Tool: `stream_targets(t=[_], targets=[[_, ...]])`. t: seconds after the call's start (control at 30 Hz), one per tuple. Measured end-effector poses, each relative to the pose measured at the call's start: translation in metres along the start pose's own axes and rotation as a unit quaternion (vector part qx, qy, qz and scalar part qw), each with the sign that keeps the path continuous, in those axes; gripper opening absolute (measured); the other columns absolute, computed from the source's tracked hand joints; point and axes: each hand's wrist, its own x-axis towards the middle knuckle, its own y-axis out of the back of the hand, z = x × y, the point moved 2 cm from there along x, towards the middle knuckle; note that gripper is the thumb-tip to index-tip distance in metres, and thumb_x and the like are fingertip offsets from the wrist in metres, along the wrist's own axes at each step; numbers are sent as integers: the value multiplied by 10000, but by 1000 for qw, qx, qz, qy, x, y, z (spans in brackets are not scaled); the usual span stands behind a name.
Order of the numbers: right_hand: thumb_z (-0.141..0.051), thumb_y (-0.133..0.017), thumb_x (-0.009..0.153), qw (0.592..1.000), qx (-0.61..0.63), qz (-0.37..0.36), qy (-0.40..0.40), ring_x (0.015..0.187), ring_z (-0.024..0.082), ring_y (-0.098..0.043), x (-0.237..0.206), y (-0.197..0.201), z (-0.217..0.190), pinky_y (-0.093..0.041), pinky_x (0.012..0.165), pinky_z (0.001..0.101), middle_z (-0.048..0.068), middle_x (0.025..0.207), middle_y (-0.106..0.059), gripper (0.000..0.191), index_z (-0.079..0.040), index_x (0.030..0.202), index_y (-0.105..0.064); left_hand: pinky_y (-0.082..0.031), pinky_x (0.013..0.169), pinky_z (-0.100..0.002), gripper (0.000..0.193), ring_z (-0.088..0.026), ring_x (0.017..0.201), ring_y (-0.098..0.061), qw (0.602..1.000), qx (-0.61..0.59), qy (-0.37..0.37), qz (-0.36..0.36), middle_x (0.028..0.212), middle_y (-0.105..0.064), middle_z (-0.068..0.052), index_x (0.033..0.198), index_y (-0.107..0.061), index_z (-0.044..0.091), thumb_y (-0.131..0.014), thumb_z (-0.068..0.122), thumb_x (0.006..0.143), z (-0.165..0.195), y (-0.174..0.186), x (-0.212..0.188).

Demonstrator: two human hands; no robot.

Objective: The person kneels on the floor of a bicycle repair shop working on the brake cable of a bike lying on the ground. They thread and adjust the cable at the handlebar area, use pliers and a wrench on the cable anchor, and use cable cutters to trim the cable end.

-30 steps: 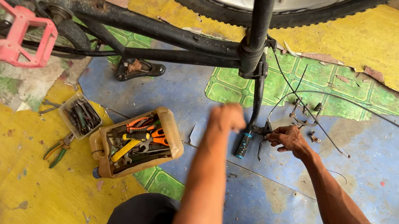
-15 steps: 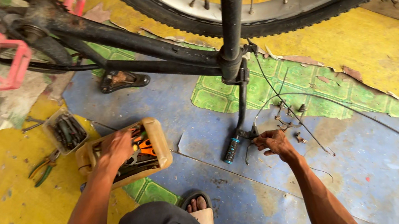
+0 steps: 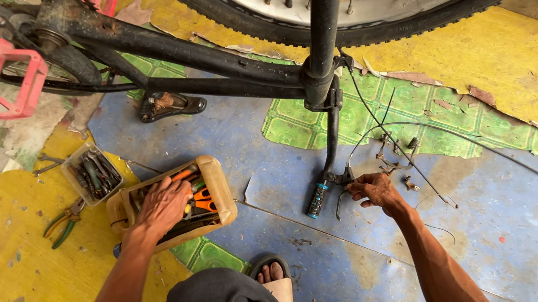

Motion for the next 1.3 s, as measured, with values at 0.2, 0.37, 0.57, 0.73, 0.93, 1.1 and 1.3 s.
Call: stream_targets(t=[0.2,0.37,0.57,0.73,0.93,1.1,1.3], targets=[[-261,-759,875,1000,-10,-10,10,808,210,-735,-2,5,-4,-618,696,376,120,864,-776,273,-24,1007,-788,-579,732,-473,286,-362,902,-657,966,-227,119,-33,1104,-627,-230,1239,-522,96,-400,295,1075,8,55,-21],[-287,-741,905,998,-47,-24,17,840,184,-745,-5,11,-3,-620,699,360,86,893,-782,291,-30,1038,-775,-524,862,-479,449,-392,1016,-662,940,-317,-8,130,1178,-665,-229,1311,-520,10,-494,364,1036,48,136,-25],[-265,-693,936,993,-100,-15,64,828,217,-731,-30,46,-36,-594,671,364,95,941,-800,309,-42,1130,-781,-549,899,-432,392,-315,1049,-727,926,-347,-149,-22,1134,-749,-156,1202,-606,42,-497,365,1009,159,208,2],[-238,-804,805,961,-30,-117,248,1042,175,-677,-102,91,-117,-590,805,363,68,1178,-735,552,-69,1305,-640,-549,748,-469,312,-366,892,-722,874,-322,-356,-80,977,-752,-176,1128,-670,31,-554,267,960,280,233,41],[-335,-928,634,945,-204,-164,194,1138,241,-673,-166,107,-145,-535,1004,407,82,1270,-705,827,-94,1342,-575,-508,624,-498,329,-350,655,-668,904,-151,-391,-84,683,-663,-174,744,-697,43,-728,340,882,388,253,95],[-295,-958,588,959,-100,-116,238,1219,230,-607,-152,132,-118,-477,1056,391,101,1255,-690,820,-57,1293,-615,-498,587,-483,431,-288,581,-622,917,-41,-379,-116,559,-626,-119,547,-633,37,-805,350,789,430,240,115],[-149,-961,645,941,-11,-226,253,1259,259,-587,-113,124,-72,-437,1123,390,126,1299,-704,792,3,1350,-635,-349,693,-516,219,-244,533,-623,902,-40,-382,-194,569,-649,-93,611,-688,33,-757,189,747,466,222,129]])
